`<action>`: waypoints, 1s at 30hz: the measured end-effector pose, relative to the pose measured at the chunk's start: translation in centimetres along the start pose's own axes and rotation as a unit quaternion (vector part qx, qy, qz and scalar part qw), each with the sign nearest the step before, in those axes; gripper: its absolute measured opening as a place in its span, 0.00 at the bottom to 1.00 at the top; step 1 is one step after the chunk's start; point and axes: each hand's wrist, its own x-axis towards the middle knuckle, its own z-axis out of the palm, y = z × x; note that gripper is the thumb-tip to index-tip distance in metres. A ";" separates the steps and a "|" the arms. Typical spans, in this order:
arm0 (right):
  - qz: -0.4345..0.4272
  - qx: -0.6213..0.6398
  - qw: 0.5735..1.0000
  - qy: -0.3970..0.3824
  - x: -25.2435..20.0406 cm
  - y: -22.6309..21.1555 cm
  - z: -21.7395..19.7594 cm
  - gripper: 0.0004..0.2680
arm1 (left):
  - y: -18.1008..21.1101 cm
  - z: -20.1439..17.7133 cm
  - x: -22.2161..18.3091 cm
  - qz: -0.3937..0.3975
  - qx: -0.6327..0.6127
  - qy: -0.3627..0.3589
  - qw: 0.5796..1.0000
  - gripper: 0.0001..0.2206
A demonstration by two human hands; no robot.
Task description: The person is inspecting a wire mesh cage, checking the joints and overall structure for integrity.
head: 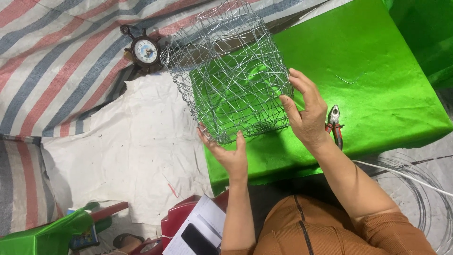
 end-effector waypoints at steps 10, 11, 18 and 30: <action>-0.076 -0.051 0.996 -0.010 -0.5 0.2 0.4 0.19 | 0.7 0.0 0.0 -0.031 0.013 -0.003 0.999 0.46; -0.092 -0.072 0.993 -0.007 -0.4 0.0 0.4 0.18 | 0.8 0.0 0.0 -0.036 0.019 -0.003 0.999 0.47; -0.156 -0.108 0.982 -0.015 0.6 -0.6 0.0 0.19 | 0.0 -0.1 0.0 -0.041 0.020 -0.005 0.999 0.46; -0.185 -0.117 0.976 0.014 0.4 0.0 0.7 0.16 | 0.3 -0.3 0.2 -0.026 0.033 -0.009 0.999 0.46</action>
